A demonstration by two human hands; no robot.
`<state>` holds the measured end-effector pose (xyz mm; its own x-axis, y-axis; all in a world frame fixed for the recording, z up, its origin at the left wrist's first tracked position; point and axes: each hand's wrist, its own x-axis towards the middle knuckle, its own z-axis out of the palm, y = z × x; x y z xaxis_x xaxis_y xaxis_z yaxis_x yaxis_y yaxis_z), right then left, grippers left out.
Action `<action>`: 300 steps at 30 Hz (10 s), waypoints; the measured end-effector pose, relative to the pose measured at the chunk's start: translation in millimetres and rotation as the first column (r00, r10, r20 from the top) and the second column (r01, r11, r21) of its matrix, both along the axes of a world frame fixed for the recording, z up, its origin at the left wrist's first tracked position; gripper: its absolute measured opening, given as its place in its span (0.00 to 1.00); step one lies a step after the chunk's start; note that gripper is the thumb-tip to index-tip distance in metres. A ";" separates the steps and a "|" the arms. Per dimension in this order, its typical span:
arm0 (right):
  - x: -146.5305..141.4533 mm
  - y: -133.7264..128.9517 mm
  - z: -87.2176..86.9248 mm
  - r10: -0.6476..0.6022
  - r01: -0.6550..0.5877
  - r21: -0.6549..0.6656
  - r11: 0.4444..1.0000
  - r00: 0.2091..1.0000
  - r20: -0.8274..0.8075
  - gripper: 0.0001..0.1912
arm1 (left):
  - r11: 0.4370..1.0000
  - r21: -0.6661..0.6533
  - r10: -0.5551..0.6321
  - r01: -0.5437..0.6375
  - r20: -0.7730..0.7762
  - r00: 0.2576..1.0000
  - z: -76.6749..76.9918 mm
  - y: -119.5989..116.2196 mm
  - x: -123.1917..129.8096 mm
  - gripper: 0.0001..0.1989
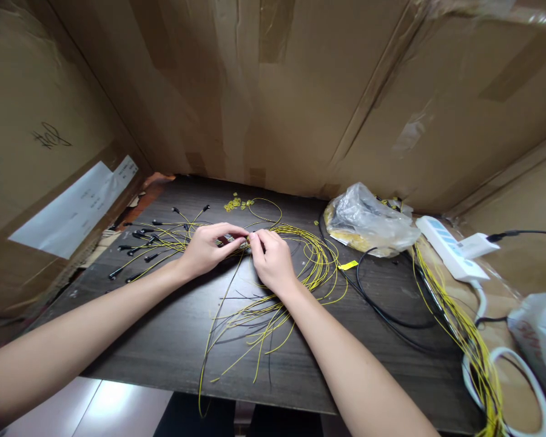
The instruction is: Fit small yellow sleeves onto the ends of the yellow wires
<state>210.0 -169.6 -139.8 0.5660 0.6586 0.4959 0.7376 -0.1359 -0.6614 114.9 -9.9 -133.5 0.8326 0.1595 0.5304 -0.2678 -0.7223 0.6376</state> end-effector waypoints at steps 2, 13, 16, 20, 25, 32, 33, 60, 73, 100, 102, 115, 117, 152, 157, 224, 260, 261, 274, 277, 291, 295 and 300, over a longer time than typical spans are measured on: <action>0.8 0.3 -1.4 0.004 -0.004 -0.011 1.000 1.000 0.005 0.19 | 1.000 0.002 -0.014 0.014 0.005 1.000 -0.2 0.0 -0.2 0.08; -0.5 1.7 -3.7 0.021 -0.020 -0.033 0.999 0.999 0.025 0.16 | 1.000 -0.030 -0.010 0.009 -0.023 1.000 1.1 -2.3 -1.2 0.06; -1.9 1.5 -2.8 0.030 -0.030 -0.017 0.999 0.999 0.025 0.12 | 0.997 -0.075 0.022 -0.026 -0.055 0.998 2.5 -2.9 -1.5 0.07; -2.4 1.7 -2.3 0.028 -0.028 0.018 0.999 1.000 0.008 0.09 | 0.991 -0.118 0.049 -0.057 -0.077 0.996 2.6 -2.2 -0.4 0.07; -2.3 1.6 -2.9 0.005 -0.005 0.052 0.999 1.000 -0.002 0.07 | 0.986 -0.151 0.061 -0.075 -0.093 0.994 1.5 -1.5 0.6 0.07; -3.2 0.5 -2.7 -0.021 0.023 0.064 0.998 0.999 -0.024 0.06 | 0.986 -0.152 0.057 -0.072 -0.098 0.994 1.0 -1.0 0.3 0.07; -3.1 0.6 -2.7 -0.021 0.023 0.067 0.998 0.999 -0.026 0.06 | 0.987 -0.147 0.056 -0.069 -0.094 0.994 1.0 -0.9 0.3 0.07; 2.9 1.1 -6.6 0.010 -0.013 -0.070 0.997 0.999 -0.043 0.18 | 0.990 0.125 -0.066 0.059 0.057 0.996 -3.2 0.8 -0.4 0.06; 1.0 0.5 -3.8 0.032 -0.036 -0.057 0.998 0.998 -0.061 0.21 | 0.995 0.098 -0.039 0.034 0.052 0.998 -3.6 -0.4 -0.1 0.07; 0.8 1.7 -6.2 -0.003 0.005 0.053 0.999 0.999 -0.036 0.06 | 0.987 -0.143 0.063 -0.072 -0.066 0.996 -1.8 -0.9 1.6 0.07; 0.9 1.8 -6.4 -0.005 0.007 0.056 0.998 0.999 -0.035 0.06 | 0.987 -0.147 0.062 -0.071 -0.065 0.996 -2.1 -0.9 1.8 0.07; 1.0 0.9 -3.1 0.012 -0.012 0.000 1.000 0.998 -0.057 0.10 | 1.000 0.025 0.002 -0.002 0.006 1.000 -1.5 1.6 0.9 0.09; 1.2 0.8 -2.5 0.021 -0.022 -0.018 1.000 0.999 -0.042 0.11 | 0.999 0.054 -0.005 0.004 0.017 1.000 -1.6 1.3 0.6 0.09; -1.4 1.0 -1.7 0.010 -0.010 0.010 1.000 1.000 -0.008 0.07 | 0.997 -0.059 0.044 -0.046 -0.022 0.999 -0.4 0.4 1.6 0.07; -0.1 1.2 -4.9 -0.014 0.013 0.016 1.000 1.000 0.022 0.05 | 0.994 -0.083 0.074 -0.075 -0.017 0.997 -2.7 1.5 2.4 0.07; -0.4 0.8 -5.4 0.034 -0.032 -0.034 0.999 0.997 0.069 0.06 | 1.000 0.017 0.019 -0.019 0.009 1.000 -4.3 4.9 1.8 0.07; 2.3 -1.1 -0.2 0.057 -0.060 -0.079 0.995 0.998 -0.039 0.21 | 0.999 -0.023 -0.029 0.028 -0.028 0.999 4.0 -2.8 -0.5 0.08; 2.3 -0.7 -0.2 0.054 -0.056 -0.076 0.996 0.998 -0.031 0.20 | 0.999 -0.027 -0.025 0.024 -0.027 0.999 4.5 -3.2 -0.7 0.08; 1.9 1.3 -5.3 0.010 -0.008 0.037 0.999 0.998 -0.054 0.06 | 0.993 -0.103 0.050 -0.059 -0.083 0.995 0.6 -0.3 1.5 0.08; 2.1 1.7 -6.3 -0.001 0.003 0.049 0.999 0.998 -0.055 0.06 | 0.991 -0.118 0.055 -0.062 -0.064 0.996 -1.9 1.3 2.6 0.08; 1.6 1.3 -4.6 -0.036 0.037 0.069 0.997 0.999 -0.024 0.04 | 0.991 -0.130 0.031 -0.039 -0.064 0.997 -4.3 3.9 3.2 0.09; 1.4 0.7 -4.0 -0.042 0.043 0.066 0.997 0.999 -0.016 0.04 | 0.983 -0.166 0.060 -0.078 -0.112 0.992 -2.4 1.9 2.8 0.09; 0.9 1.0 -4.0 -0.051 0.052 0.071 0.996 0.999 -0.017 0.04 | 0.982 -0.164 0.067 -0.091 -0.148 0.987 2.1 -1.2 1.7 0.09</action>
<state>211.0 -168.6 -143.9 0.6063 0.5916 0.5314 0.7204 -0.1257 -0.6820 116.6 -11.1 -131.4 0.8785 0.3049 0.3678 -0.1128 -0.6158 0.7798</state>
